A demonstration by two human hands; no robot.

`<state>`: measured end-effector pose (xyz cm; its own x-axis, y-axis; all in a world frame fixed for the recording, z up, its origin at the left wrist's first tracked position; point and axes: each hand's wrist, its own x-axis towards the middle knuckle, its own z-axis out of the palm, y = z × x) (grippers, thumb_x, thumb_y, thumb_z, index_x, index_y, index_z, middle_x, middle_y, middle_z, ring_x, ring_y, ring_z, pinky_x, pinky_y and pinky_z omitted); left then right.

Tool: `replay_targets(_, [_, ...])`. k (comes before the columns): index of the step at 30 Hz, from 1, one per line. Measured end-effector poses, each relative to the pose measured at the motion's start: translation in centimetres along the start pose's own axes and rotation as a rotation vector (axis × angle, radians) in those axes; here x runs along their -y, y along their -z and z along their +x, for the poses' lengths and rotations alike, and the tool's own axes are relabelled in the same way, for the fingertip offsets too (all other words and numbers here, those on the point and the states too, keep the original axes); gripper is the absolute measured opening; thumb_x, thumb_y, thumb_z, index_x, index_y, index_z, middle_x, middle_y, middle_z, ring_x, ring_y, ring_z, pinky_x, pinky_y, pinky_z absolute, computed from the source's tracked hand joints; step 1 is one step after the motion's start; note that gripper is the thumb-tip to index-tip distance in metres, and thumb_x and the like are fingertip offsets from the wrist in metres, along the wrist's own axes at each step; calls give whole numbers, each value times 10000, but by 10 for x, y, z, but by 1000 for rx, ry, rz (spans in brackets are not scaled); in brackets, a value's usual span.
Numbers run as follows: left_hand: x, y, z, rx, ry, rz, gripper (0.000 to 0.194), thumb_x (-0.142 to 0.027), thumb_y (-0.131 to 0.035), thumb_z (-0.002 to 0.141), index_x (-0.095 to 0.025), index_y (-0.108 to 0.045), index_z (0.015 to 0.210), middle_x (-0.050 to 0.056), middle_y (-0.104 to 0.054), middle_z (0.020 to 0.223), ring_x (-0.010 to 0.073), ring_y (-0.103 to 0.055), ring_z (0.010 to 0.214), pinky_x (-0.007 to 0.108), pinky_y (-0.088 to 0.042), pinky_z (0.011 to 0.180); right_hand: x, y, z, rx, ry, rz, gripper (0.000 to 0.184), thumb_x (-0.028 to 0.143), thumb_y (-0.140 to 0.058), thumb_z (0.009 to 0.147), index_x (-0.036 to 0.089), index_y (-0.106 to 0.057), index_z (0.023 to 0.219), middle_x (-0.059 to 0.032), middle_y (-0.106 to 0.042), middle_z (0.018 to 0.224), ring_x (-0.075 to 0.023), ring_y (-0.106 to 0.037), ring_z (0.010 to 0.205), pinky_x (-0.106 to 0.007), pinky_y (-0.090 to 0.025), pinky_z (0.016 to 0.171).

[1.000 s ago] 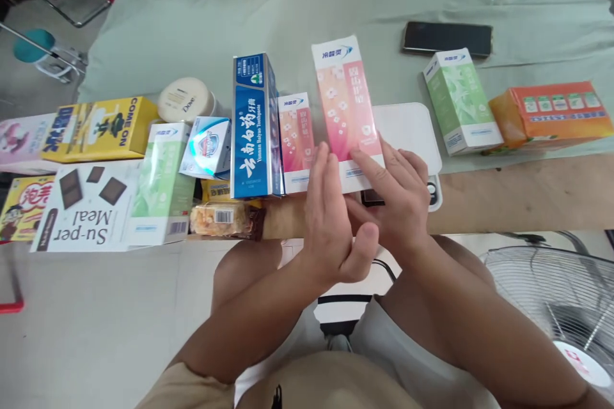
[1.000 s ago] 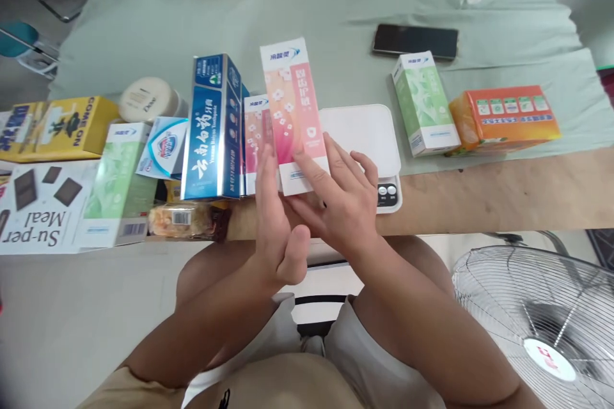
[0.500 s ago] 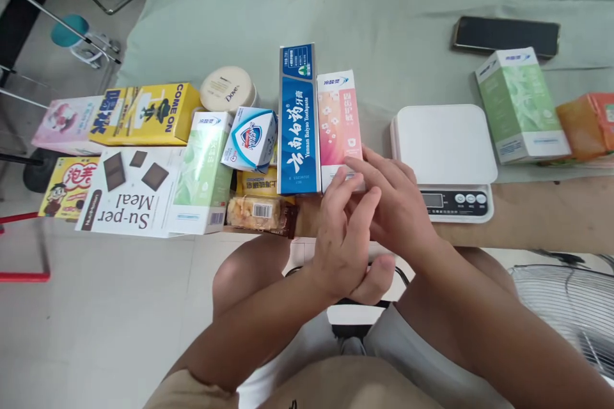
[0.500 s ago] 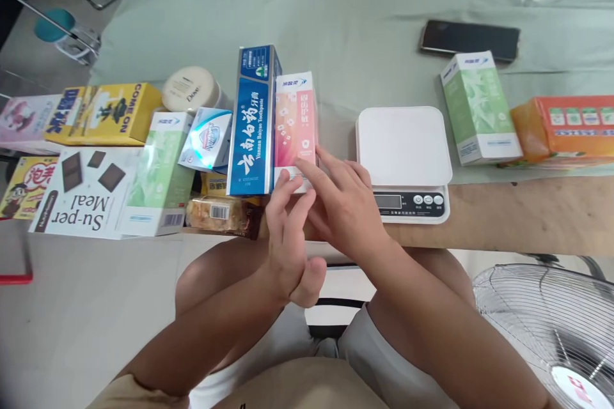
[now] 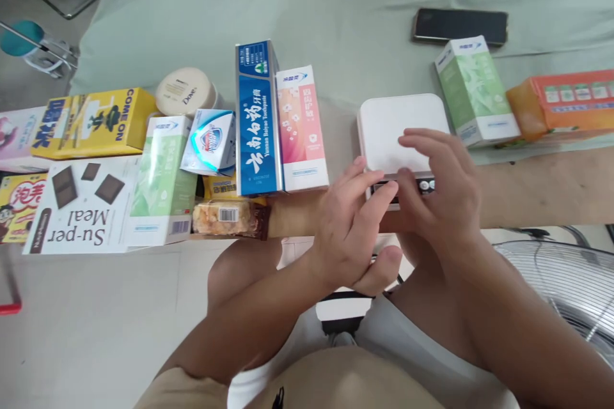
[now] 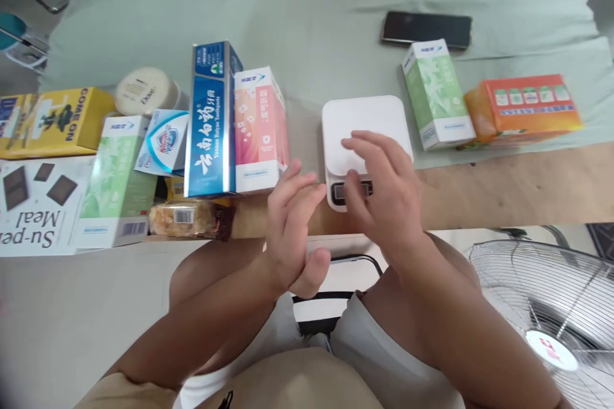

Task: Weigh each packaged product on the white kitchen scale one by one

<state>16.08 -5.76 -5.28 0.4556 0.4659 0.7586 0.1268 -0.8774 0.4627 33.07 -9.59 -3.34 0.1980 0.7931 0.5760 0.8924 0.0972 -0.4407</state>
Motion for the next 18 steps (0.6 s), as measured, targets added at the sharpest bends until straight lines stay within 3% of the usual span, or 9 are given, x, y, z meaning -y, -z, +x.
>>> replay_targets(3, [-7, -20, 4, 92, -9, -71, 605, -444, -357, 1032, -64, -454, 1492, 214, -562, 1396, 357, -494, 1483, 529, -469, 1221, -32, 14, -5, 15, -184, -147, 449, 189, -492, 917, 201, -628, 1344, -152, -681, 1391, -291, -636, 1350, -529, -505, 1178])
replay_targets(7, [-29, -52, 13, 188, 43, -143, 578, -399, -372, 1034, -42, -449, 1481, 243, -556, 1433, 364, -490, 1491, 523, -464, 1229, -63, 28, -15, 201, -474, -266, 621, 238, -498, 866, 140, -549, 1477, -201, -455, 1655, -345, -443, 1553, -589, -412, 1246])
replay_targets(9, [-40, -67, 19, 220, 85, -162, 559, -398, -368, 1046, -41, -452, 1469, 247, -558, 1437, 360, -493, 1491, 512, -465, 1230, -69, 33, -19, 284, -507, -286, 666, 235, -480, 868, 129, -502, 1525, -198, -397, 1694, -350, -365, 1598, -600, -390, 1251])
replay_targets(11, [-48, -79, 27, 243, 125, -163, 544, -407, -357, 1058, -55, -454, 1461, 238, -561, 1440, 351, -492, 1493, 503, -464, 1232, -69, 38, -21, 315, -491, -295, 656, 236, -448, 887, 136, -489, 1535, -172, -424, 1683, -336, -355, 1596, -586, -383, 1248])
replay_targets(14, [-51, -89, 36, 270, 147, -146, 556, -420, -336, 1070, -33, -461, 1448, 243, -560, 1435, 349, -488, 1491, 491, -451, 1243, -64, 46, -18, 287, -517, -325, 635, 283, -461, 900, 167, -513, 1521, -155, -531, 1586, -345, -450, 1486, -571, -414, 1198])
replay_targets(18, [-50, -97, 44, 340, 220, -80, 601, -454, -285, 1085, -24, -448, 1472, 250, -545, 1468, 355, -471, 1502, 512, -448, 1238, -59, 57, -9, 295, -710, -378, 631, 417, -564, 875, 238, -577, 1480, -150, -612, 1302, -359, -538, 1245, -577, -447, 1105])
